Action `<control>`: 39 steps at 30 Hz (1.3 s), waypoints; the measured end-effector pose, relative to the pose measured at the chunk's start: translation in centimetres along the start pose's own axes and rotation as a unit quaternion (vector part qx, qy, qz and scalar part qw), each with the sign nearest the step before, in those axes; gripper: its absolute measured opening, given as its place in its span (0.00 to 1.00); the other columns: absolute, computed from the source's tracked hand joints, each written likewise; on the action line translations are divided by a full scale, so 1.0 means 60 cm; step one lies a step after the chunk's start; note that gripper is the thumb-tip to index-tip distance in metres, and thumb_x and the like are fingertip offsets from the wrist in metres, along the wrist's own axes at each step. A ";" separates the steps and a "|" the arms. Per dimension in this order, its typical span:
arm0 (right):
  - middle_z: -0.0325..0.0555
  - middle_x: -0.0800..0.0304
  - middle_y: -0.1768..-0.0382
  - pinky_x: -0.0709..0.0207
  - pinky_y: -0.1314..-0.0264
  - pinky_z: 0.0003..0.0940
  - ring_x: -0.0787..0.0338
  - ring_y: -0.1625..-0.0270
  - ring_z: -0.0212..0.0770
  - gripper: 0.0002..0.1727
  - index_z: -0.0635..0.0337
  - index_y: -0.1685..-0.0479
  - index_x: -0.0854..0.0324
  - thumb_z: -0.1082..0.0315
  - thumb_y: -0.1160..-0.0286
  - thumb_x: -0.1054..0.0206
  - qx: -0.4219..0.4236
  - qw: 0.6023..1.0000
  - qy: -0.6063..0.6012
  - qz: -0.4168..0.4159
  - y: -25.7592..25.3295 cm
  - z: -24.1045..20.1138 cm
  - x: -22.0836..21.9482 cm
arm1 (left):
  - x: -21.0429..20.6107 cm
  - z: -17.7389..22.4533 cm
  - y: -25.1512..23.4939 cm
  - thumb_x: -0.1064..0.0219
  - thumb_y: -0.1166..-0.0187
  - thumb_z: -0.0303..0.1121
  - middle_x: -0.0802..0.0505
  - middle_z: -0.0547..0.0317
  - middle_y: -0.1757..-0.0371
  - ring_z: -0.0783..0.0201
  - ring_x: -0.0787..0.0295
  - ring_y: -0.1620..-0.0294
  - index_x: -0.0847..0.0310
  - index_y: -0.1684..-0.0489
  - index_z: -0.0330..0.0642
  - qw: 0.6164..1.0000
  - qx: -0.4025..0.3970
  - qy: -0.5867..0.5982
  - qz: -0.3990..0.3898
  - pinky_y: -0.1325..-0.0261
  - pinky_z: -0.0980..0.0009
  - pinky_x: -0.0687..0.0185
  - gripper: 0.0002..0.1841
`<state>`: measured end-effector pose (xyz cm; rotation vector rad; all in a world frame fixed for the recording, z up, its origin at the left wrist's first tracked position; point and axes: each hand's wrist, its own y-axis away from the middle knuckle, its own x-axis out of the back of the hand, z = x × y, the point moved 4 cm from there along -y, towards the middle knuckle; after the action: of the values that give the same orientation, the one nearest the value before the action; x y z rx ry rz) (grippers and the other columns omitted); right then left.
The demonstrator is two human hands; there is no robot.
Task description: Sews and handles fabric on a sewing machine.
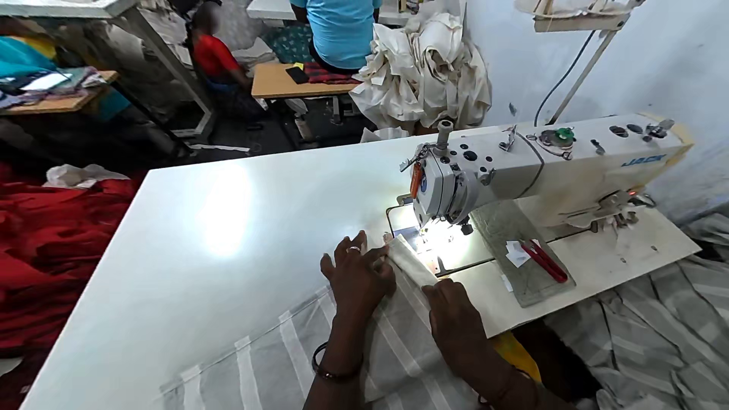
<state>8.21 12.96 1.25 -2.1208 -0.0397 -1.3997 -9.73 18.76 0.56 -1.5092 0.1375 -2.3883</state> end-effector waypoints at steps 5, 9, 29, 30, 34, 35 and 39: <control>0.57 0.12 0.54 0.11 0.60 0.41 0.08 0.53 0.54 0.20 0.58 0.39 0.09 0.76 0.33 0.31 -0.005 0.985 -0.042 -0.166 0.034 0.006 0.011 | 0.012 0.001 -0.004 0.33 0.18 0.46 0.22 0.58 0.15 0.38 0.42 0.09 0.07 0.39 0.68 0.995 0.030 -0.033 -0.087 0.17 0.23 0.65 0.14; 0.55 0.12 0.60 0.12 0.66 0.38 0.08 0.61 0.50 0.21 0.57 0.39 0.08 0.73 0.35 0.30 0.013 0.985 -0.059 -0.162 0.076 0.020 0.027 | 0.000 0.013 0.021 0.35 0.34 0.75 0.28 0.55 0.11 0.37 0.46 0.08 0.16 0.25 0.69 0.991 0.038 -0.077 -0.099 0.17 0.21 0.66 0.38; 0.42 0.10 0.32 0.29 0.18 0.54 0.15 0.27 0.47 0.18 0.53 0.38 0.10 0.70 0.20 0.41 0.110 0.993 -0.024 -0.047 -0.082 0.137 -0.042 | -0.083 0.097 0.071 0.52 0.31 0.80 0.19 0.55 0.17 0.45 0.34 0.11 0.15 0.28 0.49 0.972 -0.231 -0.038 -0.011 0.13 0.33 0.49 0.48; 0.42 0.10 0.33 0.31 0.17 0.55 0.14 0.27 0.47 0.18 0.53 0.38 0.10 0.70 0.20 0.41 0.109 0.992 -0.035 -0.047 -0.092 0.137 -0.044 | -0.083 0.092 0.059 0.50 0.33 0.81 0.20 0.56 0.16 0.45 0.35 0.10 0.15 0.28 0.49 0.973 -0.230 -0.036 -0.013 0.13 0.34 0.50 0.49; 0.43 0.08 0.36 0.32 0.17 0.61 0.10 0.32 0.47 0.18 0.52 0.38 0.09 0.70 0.21 0.39 0.105 0.993 -0.047 -0.038 -0.110 0.138 -0.050 | -0.086 0.087 0.044 0.49 0.35 0.83 0.24 0.58 0.13 0.47 0.39 0.09 0.16 0.27 0.49 0.976 -0.211 -0.038 -0.027 0.11 0.33 0.55 0.51; 0.42 0.08 0.35 0.34 0.16 0.62 0.10 0.32 0.47 0.18 0.51 0.37 0.09 0.70 0.20 0.39 0.106 0.992 -0.043 -0.046 -0.111 0.138 -0.051 | -0.086 0.088 0.044 0.49 0.36 0.83 0.24 0.59 0.13 0.47 0.39 0.08 0.16 0.27 0.50 0.977 -0.208 -0.040 -0.027 0.11 0.33 0.56 0.51; 0.45 0.09 0.33 0.37 0.14 0.65 0.16 0.24 0.51 0.16 0.53 0.38 0.09 0.65 0.18 0.38 0.091 0.991 -0.079 -0.055 -0.098 0.165 -0.008 | -0.085 0.091 0.046 0.49 0.38 0.84 0.24 0.59 0.13 0.48 0.39 0.09 0.16 0.27 0.52 0.979 -0.201 -0.035 -0.028 0.11 0.33 0.56 0.51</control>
<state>14.27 22.78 0.84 -2.0973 -0.3395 -1.2350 -2.27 18.21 -2.15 -1.7876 0.6011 -2.4509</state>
